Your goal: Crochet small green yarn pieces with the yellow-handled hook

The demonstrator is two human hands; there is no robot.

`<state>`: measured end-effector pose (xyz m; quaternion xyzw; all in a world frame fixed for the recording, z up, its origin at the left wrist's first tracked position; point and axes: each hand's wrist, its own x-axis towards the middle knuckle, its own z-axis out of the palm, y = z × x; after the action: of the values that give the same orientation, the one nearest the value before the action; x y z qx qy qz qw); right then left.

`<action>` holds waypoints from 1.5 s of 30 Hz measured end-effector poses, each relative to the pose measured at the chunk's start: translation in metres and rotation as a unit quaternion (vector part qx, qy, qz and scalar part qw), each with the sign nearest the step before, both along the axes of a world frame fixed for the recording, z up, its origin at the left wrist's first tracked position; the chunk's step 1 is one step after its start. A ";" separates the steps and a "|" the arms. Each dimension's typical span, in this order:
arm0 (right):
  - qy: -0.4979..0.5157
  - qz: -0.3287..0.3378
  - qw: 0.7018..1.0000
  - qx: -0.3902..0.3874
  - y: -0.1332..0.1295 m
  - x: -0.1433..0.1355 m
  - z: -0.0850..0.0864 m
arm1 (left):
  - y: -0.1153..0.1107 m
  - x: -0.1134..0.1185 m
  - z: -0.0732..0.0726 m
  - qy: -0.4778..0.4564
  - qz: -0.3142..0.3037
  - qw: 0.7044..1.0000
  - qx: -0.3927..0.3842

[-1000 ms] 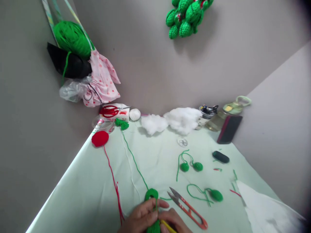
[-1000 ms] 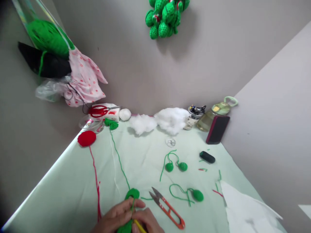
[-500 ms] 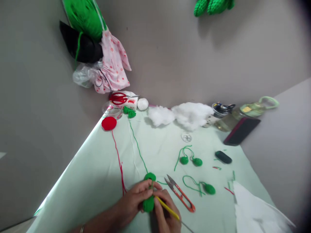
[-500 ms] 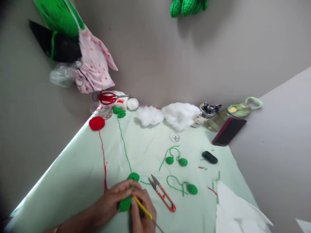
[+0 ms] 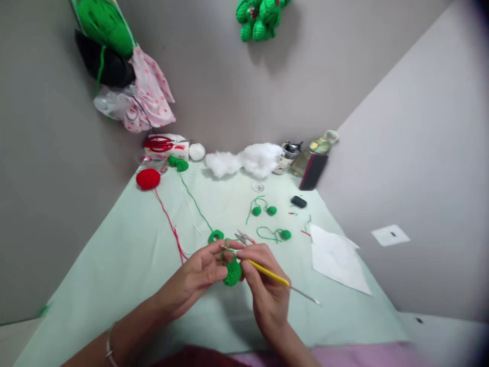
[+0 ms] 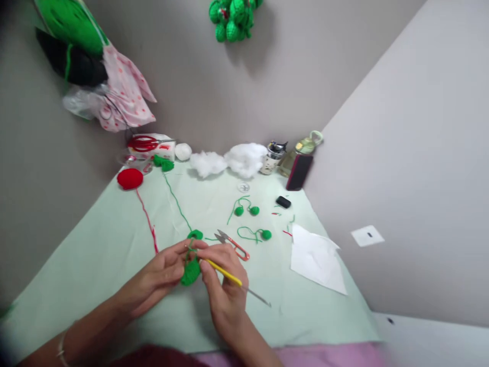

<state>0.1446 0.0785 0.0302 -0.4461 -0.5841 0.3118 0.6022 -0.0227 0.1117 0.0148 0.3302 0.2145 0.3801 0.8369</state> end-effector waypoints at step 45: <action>0.189 0.056 0.975 -0.105 0.041 0.004 0.028 | 0.059 -0.008 0.072 -0.011 0.036 0.999 0.033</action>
<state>0.1485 0.1191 0.0577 -0.4063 -0.4481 0.4832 0.6330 -0.0311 0.1703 0.0868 0.3458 0.2040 0.4205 0.8136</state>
